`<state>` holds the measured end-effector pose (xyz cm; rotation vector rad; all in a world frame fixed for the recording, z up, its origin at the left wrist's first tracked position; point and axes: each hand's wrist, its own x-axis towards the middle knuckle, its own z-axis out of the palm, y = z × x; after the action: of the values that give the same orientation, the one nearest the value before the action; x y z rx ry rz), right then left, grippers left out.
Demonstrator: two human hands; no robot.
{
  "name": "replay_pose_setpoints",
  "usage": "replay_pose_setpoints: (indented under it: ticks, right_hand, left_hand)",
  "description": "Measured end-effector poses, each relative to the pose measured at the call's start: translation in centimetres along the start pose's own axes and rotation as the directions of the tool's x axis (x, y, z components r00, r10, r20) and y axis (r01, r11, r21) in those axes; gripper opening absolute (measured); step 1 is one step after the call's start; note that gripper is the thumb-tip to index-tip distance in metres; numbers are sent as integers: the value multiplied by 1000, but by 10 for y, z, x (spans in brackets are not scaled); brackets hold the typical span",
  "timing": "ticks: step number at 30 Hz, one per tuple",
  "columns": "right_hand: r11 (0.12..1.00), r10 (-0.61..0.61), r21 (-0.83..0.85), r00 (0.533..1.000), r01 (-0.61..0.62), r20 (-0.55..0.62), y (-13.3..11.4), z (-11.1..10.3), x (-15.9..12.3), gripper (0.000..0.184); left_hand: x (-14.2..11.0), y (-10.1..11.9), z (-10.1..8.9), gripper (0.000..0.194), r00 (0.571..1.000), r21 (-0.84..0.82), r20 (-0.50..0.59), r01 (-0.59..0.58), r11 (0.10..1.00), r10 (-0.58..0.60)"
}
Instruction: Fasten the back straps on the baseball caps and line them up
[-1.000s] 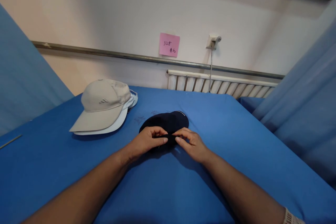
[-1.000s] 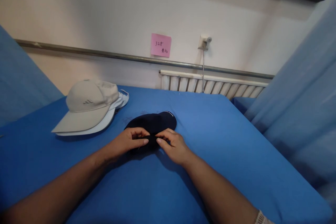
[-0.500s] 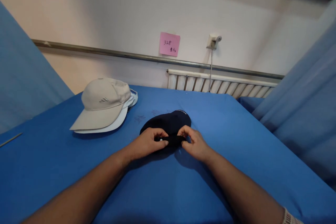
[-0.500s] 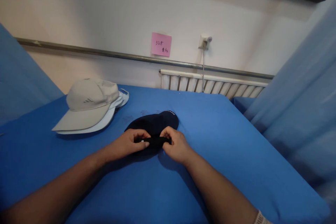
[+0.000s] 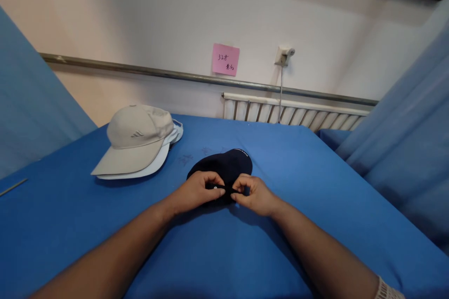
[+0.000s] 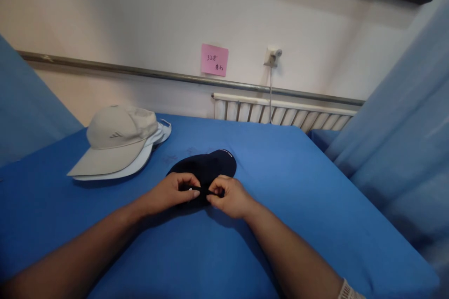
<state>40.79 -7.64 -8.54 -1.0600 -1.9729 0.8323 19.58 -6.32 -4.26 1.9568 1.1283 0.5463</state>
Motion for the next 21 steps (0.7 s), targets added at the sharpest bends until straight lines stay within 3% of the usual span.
replay_pose_setpoints:
  ticks: [4,8,11,16,21]
  right_hand:
    - [965,-123,-235,992,118,-6,-7,-4,-4,15]
    - [906,-154,-390,987,162,52,-9,0,-6,16]
    - [866,-182,-477,983,149,-23,-6,4,-5,18]
    - [818,-300,-560,929,133,-218,0,4,-2,25]
    - [808,-202,-589,922,-33,-329,8,3,0,33]
  left_hand:
    - [-5,3,2,8,990,184,-32,-129,974,137]
    - [-9,5,5,2,936,366,-65,-301,881,346]
    - [-11,6,8,4,865,471,-68,-411,781,497]
    - [-14,9,11,13,700,605,-67,-538,587,711]
    - [-14,10,17,17,584,662,-29,-596,453,811]
